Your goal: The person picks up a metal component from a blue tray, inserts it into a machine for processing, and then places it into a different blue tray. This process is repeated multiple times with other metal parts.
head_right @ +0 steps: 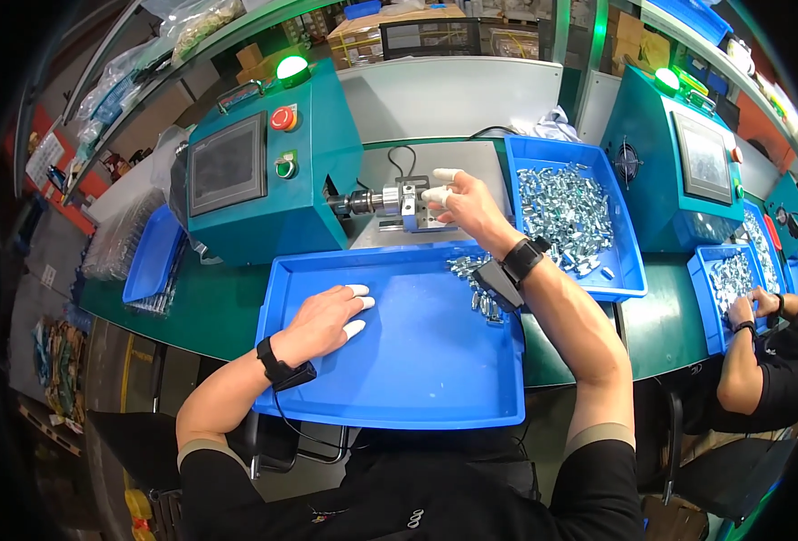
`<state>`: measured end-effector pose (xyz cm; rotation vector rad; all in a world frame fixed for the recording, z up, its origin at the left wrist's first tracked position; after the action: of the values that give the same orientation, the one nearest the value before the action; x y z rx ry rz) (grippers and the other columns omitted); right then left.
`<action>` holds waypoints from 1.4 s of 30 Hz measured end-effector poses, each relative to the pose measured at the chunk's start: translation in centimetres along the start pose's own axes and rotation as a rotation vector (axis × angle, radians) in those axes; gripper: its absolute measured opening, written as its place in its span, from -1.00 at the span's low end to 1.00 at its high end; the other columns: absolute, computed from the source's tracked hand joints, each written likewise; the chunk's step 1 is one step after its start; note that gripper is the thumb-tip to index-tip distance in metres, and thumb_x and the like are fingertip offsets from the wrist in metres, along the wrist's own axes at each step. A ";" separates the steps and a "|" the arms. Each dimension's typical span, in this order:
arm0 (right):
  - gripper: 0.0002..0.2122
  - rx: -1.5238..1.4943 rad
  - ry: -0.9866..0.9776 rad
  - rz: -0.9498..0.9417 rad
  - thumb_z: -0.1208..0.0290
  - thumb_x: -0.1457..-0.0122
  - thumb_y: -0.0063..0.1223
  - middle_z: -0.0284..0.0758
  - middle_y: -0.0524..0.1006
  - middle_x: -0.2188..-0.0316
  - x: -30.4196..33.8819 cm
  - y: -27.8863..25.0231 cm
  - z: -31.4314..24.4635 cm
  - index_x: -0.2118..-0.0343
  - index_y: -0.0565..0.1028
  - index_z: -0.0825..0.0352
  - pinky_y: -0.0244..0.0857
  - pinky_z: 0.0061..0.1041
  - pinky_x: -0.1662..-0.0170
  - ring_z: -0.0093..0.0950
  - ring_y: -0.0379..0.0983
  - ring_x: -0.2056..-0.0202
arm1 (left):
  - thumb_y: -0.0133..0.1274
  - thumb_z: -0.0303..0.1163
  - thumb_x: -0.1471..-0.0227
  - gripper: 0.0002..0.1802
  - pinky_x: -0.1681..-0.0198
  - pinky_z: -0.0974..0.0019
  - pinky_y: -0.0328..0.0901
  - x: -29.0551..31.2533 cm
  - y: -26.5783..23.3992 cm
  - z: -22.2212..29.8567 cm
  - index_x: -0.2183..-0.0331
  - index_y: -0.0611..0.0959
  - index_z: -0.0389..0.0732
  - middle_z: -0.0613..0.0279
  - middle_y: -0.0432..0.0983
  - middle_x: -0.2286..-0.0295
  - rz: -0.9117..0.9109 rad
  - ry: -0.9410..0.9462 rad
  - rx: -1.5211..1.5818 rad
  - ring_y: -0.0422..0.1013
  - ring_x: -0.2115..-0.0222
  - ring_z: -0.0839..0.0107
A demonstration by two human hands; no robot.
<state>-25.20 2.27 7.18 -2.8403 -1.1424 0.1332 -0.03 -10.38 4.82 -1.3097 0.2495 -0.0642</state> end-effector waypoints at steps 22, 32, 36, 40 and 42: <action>-0.49 0.847 -0.116 0.253 0.15 -0.24 0.24 -0.10 0.67 0.42 -1.8 -0.1 -3.6 -0.07 0.47 0.50 0.53 -0.29 0.28 -0.22 0.67 0.38 | 0.29 -0.41 -0.04 -0.57 -0.04 0.08 0.46 0.3 0.0 0.0 0.02 0.68 -0.22 0.03 0.56 -0.04 0.039 -0.004 0.005 0.51 0.03 0.04; -0.44 1.141 -0.130 0.260 0.16 -0.17 0.23 0.03 0.67 0.27 0.2 -1.5 -6.1 -0.15 0.45 0.40 0.48 -0.09 0.03 -0.01 0.63 0.14 | 0.27 -0.43 -0.04 -0.58 -0.09 0.08 0.45 0.4 -0.4 0.8 0.02 0.68 -0.25 -0.01 0.57 -0.06 0.029 0.001 -0.031 0.51 -0.01 0.01; -0.43 1.102 -0.023 0.354 0.16 -0.17 0.24 0.00 0.66 0.17 4.6 -10.2 -3.0 -0.20 0.45 0.32 0.44 -0.08 -0.05 0.00 0.60 0.04 | 0.27 -0.41 -0.05 -0.64 -0.03 0.07 0.46 -0.2 -0.8 1.1 0.06 0.71 -0.23 0.02 0.64 0.04 0.076 0.017 -0.023 0.54 0.05 0.00; -0.41 1.168 0.054 0.606 0.16 -0.19 0.27 -0.03 0.66 0.15 9.0 -18.6 -1.3 -0.24 0.43 0.32 0.46 -0.16 -0.01 -0.09 0.63 0.11 | 0.27 -0.39 -0.08 -0.69 0.05 0.06 0.47 -3.2 -0.4 1.1 0.10 0.73 -0.22 0.02 0.66 0.10 -0.057 -0.104 0.035 0.57 0.12 -0.02; -0.43 0.945 -0.313 0.884 0.25 -0.23 0.29 -0.08 0.66 0.15 12.2 -19.8 -4.0 -0.27 0.41 0.33 0.50 -0.28 0.06 -0.24 0.65 0.18 | 0.26 -0.37 -0.10 -0.72 0.14 0.04 0.46 -5.1 -0.7 3.1 0.13 0.72 -0.22 0.02 0.64 0.22 0.047 0.012 0.087 0.56 0.20 -0.04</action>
<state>-29.62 24.80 12.53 -2.2069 0.2574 0.8946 -4.21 -6.68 6.92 -1.2167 0.2850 -0.0426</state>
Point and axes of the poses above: each hand's wrist, its own x-axis away from the middle knuckle, its own y-axis out of the palm, z = x × y, the point moved 8 cm from there along -x, towards the middle knuckle
